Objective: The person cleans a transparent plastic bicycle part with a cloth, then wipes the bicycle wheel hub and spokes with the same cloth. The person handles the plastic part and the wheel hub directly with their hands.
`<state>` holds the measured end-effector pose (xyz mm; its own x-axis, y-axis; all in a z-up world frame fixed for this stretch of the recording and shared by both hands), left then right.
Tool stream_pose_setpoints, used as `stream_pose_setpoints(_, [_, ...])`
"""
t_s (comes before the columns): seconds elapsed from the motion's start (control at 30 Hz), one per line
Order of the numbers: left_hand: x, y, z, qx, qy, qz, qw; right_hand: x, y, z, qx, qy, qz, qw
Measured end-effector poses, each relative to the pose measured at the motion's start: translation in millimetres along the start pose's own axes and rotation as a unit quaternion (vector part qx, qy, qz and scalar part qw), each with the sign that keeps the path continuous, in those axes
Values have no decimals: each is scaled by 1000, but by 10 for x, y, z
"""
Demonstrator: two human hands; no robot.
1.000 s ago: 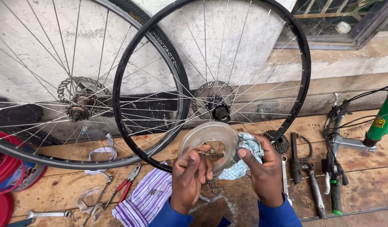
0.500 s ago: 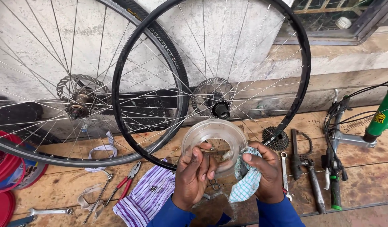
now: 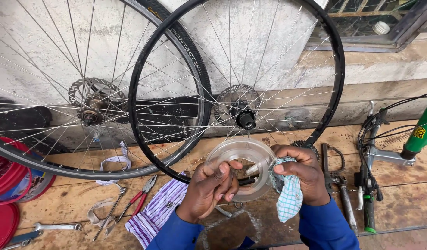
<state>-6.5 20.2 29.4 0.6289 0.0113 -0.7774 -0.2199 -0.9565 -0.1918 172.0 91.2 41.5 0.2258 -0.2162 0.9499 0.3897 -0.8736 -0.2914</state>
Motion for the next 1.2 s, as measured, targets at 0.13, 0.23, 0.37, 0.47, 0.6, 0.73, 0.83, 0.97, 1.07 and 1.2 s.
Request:
stream_pose_setpoints(0.13, [-46,5,-11,31,-27,13,999,14,-46,-13,23,2,-1,1000])
stream_pose_setpoints(0.23, [-22,20,13,47,-53,41,997,99,-67,-69,53,10,22,998])
stream_pose_setpoints(0.37, [-60,14,-5,90,-43,73,992,73,-67,-100,106,29,-6,994])
stream_pose_setpoints(0.47, [-100,-20,19,111,-72,95,987,38,-71,-112,126,32,-26,991])
stream_pose_setpoints(0.6, [-136,-55,37,129,-100,122,979,59,-84,-152,139,59,-28,988])
stream_pose_setpoints(0.73, [-114,-91,-25,155,-82,128,976,74,-96,-135,128,44,-23,991])
stream_pose_setpoints(0.83, [-80,-144,-47,164,-111,161,967,59,-118,-145,136,62,-14,989])
stream_pose_setpoints(0.97, [-111,-233,-151,204,-114,153,960,-115,-101,51,71,61,-18,995])
stream_pose_setpoints(1.07, [-113,-254,-192,226,-140,182,947,-216,-116,36,81,66,-21,994])
stream_pose_setpoints(1.2, [-59,-357,-160,236,-200,203,929,-338,-152,111,56,69,-22,996])
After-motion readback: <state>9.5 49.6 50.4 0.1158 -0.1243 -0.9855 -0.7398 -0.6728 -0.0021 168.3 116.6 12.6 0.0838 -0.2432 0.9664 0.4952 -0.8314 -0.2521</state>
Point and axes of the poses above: each hand's wrist, its own y-axis away from the middle knuckle, its own z-axis out of the back of the hand, x = y × z, the point moved 7 cm from there along -y, towards the middle knuckle, and after that the axes turned 2 degrees about z, right-handed, at the moved point
